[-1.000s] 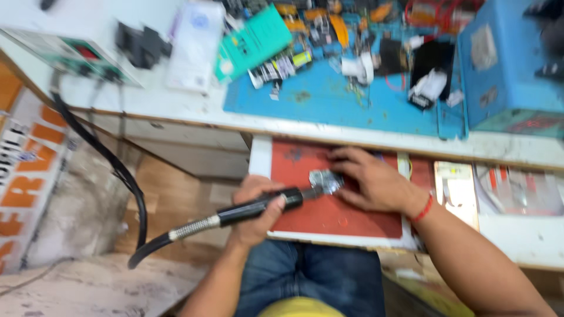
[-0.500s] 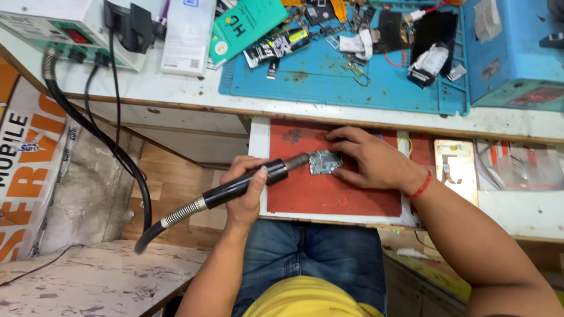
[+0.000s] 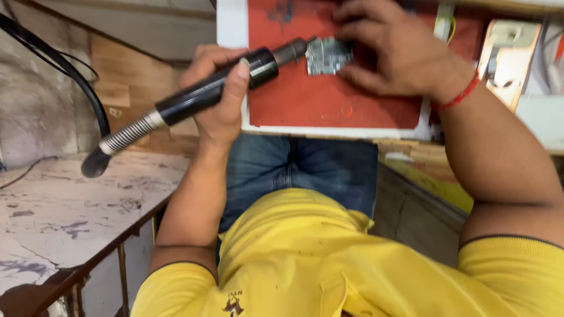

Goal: The person uses a hot air gun to apply heat to a small green circuit board placed on a red mat. They hold the board steady with their right hand while directing the hot air with their left hand, focusing on specific components.

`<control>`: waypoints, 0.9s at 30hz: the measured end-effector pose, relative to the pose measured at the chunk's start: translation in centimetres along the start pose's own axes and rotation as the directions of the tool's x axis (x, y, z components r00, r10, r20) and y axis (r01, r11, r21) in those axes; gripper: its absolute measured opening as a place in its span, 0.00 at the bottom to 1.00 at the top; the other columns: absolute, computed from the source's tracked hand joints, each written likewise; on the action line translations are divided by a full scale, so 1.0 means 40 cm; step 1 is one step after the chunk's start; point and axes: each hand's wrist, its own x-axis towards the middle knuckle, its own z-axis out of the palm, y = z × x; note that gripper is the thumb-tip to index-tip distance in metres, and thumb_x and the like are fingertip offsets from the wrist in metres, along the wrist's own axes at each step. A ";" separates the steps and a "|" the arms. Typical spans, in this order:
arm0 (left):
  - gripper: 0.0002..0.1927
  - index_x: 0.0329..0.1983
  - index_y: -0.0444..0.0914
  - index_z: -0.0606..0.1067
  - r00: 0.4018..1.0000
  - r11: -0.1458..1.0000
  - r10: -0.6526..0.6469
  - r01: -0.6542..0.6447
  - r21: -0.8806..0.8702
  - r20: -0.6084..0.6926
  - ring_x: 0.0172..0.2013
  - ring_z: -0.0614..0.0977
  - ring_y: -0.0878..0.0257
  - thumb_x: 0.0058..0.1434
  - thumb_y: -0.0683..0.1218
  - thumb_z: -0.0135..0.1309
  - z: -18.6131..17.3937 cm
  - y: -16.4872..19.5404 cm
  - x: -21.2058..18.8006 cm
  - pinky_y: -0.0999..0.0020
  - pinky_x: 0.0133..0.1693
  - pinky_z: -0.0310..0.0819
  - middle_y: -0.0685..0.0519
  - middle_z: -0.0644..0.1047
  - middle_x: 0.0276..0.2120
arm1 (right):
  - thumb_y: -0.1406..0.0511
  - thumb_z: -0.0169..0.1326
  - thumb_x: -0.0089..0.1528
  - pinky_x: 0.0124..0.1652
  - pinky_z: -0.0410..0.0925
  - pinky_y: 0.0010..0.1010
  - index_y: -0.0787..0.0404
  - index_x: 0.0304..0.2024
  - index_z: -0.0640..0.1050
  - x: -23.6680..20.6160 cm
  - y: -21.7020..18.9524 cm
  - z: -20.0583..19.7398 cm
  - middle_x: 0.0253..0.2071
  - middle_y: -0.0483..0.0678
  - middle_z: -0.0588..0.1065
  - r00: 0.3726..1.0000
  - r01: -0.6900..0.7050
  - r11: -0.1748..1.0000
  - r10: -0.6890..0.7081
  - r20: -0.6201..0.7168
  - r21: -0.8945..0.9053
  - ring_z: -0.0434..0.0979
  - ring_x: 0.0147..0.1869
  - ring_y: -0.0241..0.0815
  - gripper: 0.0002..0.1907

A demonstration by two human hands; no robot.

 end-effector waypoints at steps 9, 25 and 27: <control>0.14 0.43 0.34 0.79 0.945 0.952 0.305 -0.303 -0.038 0.117 0.40 0.78 0.60 0.65 0.51 0.60 0.004 -0.003 0.025 0.67 0.49 0.73 0.49 0.81 0.36 | 0.66 0.65 0.57 0.63 0.68 0.43 0.68 0.54 0.76 0.015 -0.007 -0.013 0.63 0.58 0.70 0.997 0.073 0.997 -0.072 -0.010 0.003 0.71 0.66 0.58 0.24; 0.18 0.45 0.34 0.79 0.923 0.937 0.347 -0.350 -0.009 0.165 0.43 0.81 0.60 0.66 0.54 0.61 0.005 -0.017 0.027 0.65 0.51 0.75 0.47 0.82 0.41 | 0.67 0.63 0.61 0.67 0.67 0.42 0.69 0.55 0.76 0.010 -0.005 -0.012 0.63 0.57 0.69 0.999 0.034 0.999 -0.035 -0.002 -0.021 0.69 0.70 0.57 0.21; 0.18 0.45 0.34 0.79 0.937 0.947 0.316 -0.320 0.001 0.147 0.42 0.80 0.61 0.65 0.54 0.61 0.006 -0.016 0.028 0.66 0.49 0.74 0.48 0.82 0.40 | 0.67 0.63 0.62 0.67 0.67 0.41 0.69 0.54 0.76 0.008 -0.002 -0.011 0.63 0.57 0.69 0.999 0.035 0.999 -0.035 -0.003 -0.024 0.70 0.71 0.56 0.19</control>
